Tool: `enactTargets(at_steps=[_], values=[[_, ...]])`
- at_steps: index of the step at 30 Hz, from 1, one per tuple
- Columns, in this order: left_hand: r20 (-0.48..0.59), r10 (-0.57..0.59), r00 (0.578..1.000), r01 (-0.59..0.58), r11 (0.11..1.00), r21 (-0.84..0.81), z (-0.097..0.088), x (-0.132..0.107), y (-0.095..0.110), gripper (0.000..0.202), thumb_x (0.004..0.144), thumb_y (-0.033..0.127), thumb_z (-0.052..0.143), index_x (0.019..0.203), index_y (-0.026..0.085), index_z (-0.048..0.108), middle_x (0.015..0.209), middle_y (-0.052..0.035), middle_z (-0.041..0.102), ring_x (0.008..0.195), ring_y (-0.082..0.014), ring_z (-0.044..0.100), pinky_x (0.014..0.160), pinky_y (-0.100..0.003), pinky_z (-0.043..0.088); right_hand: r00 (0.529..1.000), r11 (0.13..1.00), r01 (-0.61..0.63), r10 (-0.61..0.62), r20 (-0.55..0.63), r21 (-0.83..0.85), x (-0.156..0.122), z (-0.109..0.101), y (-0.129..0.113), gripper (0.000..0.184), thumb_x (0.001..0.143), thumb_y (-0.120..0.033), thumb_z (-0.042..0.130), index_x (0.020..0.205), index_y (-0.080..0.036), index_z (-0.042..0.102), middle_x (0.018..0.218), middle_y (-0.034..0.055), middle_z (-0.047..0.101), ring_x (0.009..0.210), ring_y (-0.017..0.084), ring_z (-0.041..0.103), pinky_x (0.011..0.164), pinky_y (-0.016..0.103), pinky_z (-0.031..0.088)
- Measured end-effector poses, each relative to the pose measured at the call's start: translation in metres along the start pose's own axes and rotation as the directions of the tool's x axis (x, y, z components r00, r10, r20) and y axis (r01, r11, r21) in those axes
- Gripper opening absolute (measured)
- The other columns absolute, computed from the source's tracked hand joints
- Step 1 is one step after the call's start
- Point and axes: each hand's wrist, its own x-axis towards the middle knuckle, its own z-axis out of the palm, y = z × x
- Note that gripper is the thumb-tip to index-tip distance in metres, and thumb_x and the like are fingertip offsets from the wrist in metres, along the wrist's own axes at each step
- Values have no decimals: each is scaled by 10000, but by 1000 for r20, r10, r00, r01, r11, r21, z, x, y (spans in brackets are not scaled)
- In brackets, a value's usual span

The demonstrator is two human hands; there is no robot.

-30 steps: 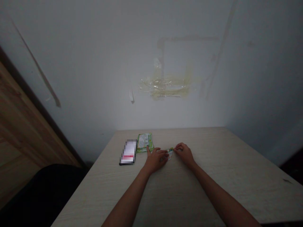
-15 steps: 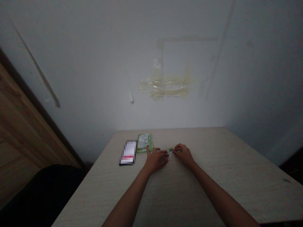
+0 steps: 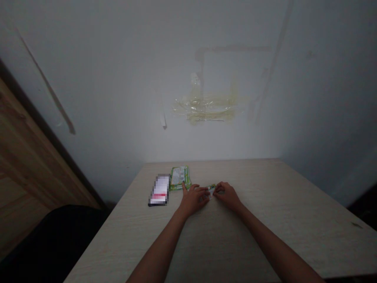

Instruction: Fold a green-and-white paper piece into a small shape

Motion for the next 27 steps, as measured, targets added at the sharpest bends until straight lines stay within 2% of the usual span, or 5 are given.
enactTargets(at_steps=[5,11,19,27], values=[[2,-5,1000,5,1000,-8,-1,0,1,271,851,468,594,1119,451,637,1272,63,643,1252,-270,460,1047,-722,-152,1000,999,-5,4,24,32,-4,2,-3,143,674,-220,691,798,-201,621,851,37,692,772,183,670,790,320,506],[10,-6,1000,7,1000,-3,-3,-1,2,279,869,482,557,1135,451,635,1277,52,640,1252,-272,460,1067,-714,-126,998,999,-9,6,68,37,-6,1,-8,138,671,-235,696,787,-203,629,809,35,699,806,204,672,797,337,511],[19,-18,1000,18,1000,-15,-2,0,1,274,865,468,574,1129,449,641,1279,53,638,1251,-276,462,1059,-725,-136,994,994,-2,-10,105,113,-8,-2,-11,144,662,-225,702,782,-189,630,823,26,675,754,173,679,788,313,523],[35,-33,999,33,999,-2,-4,0,3,283,862,475,575,1135,441,642,1288,50,631,1264,-281,445,1065,-718,-136,990,977,-105,84,115,186,-7,-1,-7,195,640,-261,721,783,-199,604,858,22,677,789,188,693,785,328,540]])
